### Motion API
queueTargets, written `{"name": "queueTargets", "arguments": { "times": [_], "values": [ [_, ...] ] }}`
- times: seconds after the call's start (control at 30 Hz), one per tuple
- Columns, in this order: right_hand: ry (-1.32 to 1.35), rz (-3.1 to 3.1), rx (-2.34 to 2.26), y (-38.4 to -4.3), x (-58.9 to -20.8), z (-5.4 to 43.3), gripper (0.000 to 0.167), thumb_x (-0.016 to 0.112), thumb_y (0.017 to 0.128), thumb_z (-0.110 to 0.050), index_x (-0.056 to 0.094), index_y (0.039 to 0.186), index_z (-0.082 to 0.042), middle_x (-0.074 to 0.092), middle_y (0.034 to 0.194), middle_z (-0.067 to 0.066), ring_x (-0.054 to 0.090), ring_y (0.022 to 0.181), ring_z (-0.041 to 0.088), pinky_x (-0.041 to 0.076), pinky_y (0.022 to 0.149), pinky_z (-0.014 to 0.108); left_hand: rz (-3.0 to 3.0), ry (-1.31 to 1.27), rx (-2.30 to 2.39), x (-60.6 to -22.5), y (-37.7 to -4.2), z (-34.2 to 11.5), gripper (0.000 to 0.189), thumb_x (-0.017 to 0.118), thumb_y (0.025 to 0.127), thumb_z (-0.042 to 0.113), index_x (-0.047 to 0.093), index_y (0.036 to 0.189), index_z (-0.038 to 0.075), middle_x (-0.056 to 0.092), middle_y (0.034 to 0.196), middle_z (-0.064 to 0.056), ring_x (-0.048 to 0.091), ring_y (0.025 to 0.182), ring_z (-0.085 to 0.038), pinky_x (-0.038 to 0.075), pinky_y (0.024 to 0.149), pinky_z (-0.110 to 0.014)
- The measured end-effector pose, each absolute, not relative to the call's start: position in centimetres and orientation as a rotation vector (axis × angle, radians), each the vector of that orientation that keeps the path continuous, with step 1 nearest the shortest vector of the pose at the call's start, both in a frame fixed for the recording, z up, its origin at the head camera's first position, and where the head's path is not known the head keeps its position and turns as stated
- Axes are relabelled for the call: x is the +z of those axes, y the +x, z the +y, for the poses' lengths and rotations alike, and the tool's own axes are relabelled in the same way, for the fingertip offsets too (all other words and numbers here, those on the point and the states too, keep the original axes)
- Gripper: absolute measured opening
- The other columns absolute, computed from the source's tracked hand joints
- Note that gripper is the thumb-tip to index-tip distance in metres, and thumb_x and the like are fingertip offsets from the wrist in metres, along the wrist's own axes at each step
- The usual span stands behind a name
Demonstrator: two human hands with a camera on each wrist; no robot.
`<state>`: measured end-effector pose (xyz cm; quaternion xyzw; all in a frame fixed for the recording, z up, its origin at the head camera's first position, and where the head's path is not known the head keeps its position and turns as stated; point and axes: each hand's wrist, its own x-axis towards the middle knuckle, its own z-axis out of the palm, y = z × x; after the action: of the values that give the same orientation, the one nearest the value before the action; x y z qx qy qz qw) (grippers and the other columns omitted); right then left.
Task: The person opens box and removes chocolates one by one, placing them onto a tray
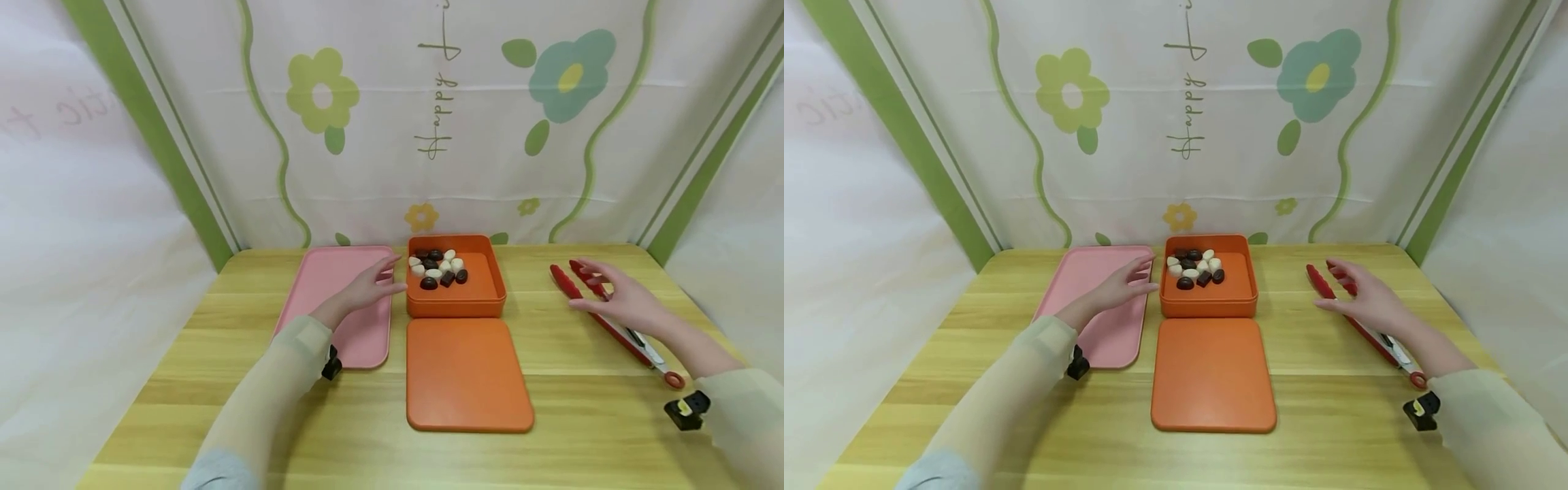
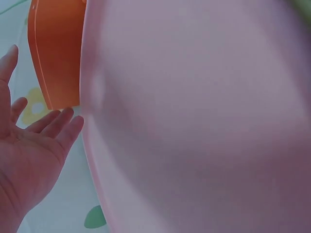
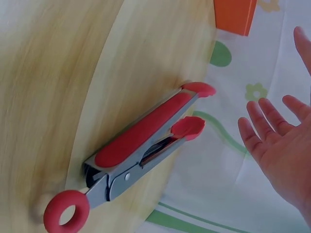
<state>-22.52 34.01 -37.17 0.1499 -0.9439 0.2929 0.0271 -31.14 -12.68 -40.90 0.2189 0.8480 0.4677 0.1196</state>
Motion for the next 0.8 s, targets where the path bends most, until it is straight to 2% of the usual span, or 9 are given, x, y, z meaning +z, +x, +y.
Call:
{"name": "queueTargets", "arguments": {
  "times": [0.03,0.1,0.2,0.3,0.37,0.43,0.53,0.63,0.8],
  "values": [
    [0.462,-2.917,0.895,-22.6,-37.3,34.2,0.082,0.076,0.087,-0.028,0.031,0.147,0.005,0.041,0.137,0.031,0.044,0.116,0.048,0.043,0.083,0.062,2.463,0.657,1.376,-41.0,-31.3,-12.7,0.073,0.066,0.094,0.031,0.028,0.154,0.016,0.028,0.156,-0.009,0.036,0.136,-0.033,0.033,0.107,-0.042],
    [0.458,-2.919,0.878,-22.8,-37.4,34.6,0.084,0.077,0.086,-0.028,0.031,0.147,0.006,0.04,0.138,0.032,0.044,0.116,0.049,0.045,0.082,0.06,2.432,0.688,1.387,-41.1,-31.4,-12.7,0.072,0.066,0.095,0.027,0.028,0.154,0.013,0.029,0.156,-0.012,0.037,0.135,-0.035,0.033,0.107,-0.042],
    [0.45,-2.918,0.857,-22.9,-37.6,35.1,0.085,0.078,0.085,-0.028,0.031,0.146,0.007,0.04,0.137,0.031,0.045,0.116,0.049,0.052,0.074,0.043,2.393,0.716,1.391,-41.2,-31.5,-12.8,0.07,0.066,0.095,0.025,0.03,0.153,0.01,0.03,0.155,-0.013,0.036,0.135,-0.036,0.032,0.108,-0.042],
    [0.446,-2.918,0.856,-23.0,-37.8,35.5,0.085,0.078,0.085,-0.027,0.03,0.146,0.009,0.041,0.136,0.031,0.045,0.115,0.049,0.05,0.067,0.03,2.375,0.719,1.387,-41.2,-31.4,-13.0,0.069,0.066,0.095,0.025,0.031,0.153,0.009,0.031,0.155,-0.011,0.036,0.136,-0.036,0.031,0.108,-0.043],
    [0.445,-2.927,0.862,-23.0,-37.8,35.7,0.086,0.077,0.085,-0.028,0.028,0.147,0.008,0.04,0.136,0.032,0.043,0.116,0.051,0.051,0.069,0.036,2.37,0.719,1.382,-41.3,-31.5,-13.0,0.069,0.066,0.095,0.025,0.031,0.153,0.009,0.03,0.155,-0.009,0.035,0.136,-0.035,0.03,0.109,-0.043],
    [0.438,-2.944,0.862,-22.9,-38.0,35.9,0.088,0.076,0.086,-0.028,0.025,0.148,0.008,0.039,0.137,0.033,0.042,0.117,0.052,0.051,0.075,0.049,2.365,0.72,1.375,-41.3,-31.5,-13.0,0.069,0.065,0.095,0.025,0.031,0.153,0.01,0.029,0.156,-0.009,0.034,0.137,-0.035,0.029,0.109,-0.044],
    [0.411,-2.981,0.876,-22.8,-38.2,36.2,0.091,0.074,0.088,-0.031,0.02,0.15,0.007,0.034,0.139,0.035,0.038,0.119,0.054,0.042,0.082,0.065,2.365,0.719,1.364,-41.4,-31.6,-12.9,0.069,0.065,0.095,0.026,0.031,0.153,0.011,0.028,0.156,-0.008,0.033,0.138,-0.034,0.028,0.11,-0.043],
    [0.375,-3.007,0.879,-22.6,-38.5,36.7,0.093,0.073,0.088,-0.034,0.017,0.151,0.007,0.03,0.142,0.036,0.034,0.122,0.055,0.035,0.086,0.069,2.373,0.711,1.36,-41.4,-31.6,-12.8,0.069,0.065,0.095,0.028,0.03,0.153,0.013,0.028,0.156,-0.008,0.033,0.138,-0.033,0.029,0.109,-0.041],
    [0.341,-3.04,0.857,-22.2,-39.2,37.7,0.095,0.073,0.088,-0.037,0.017,0.15,0.009,0.026,0.143,0.038,0.033,0.121,0.056,0.034,0.086,0.069,2.38,0.704,1.355,-41.4,-31.7,-12.5,0.072,0.066,0.094,0.029,0.029,0.154,0.014,0.028,0.156,-0.007,0.032,0.138,-0.031,0.029,0.109,-0.039]
  ]
}}
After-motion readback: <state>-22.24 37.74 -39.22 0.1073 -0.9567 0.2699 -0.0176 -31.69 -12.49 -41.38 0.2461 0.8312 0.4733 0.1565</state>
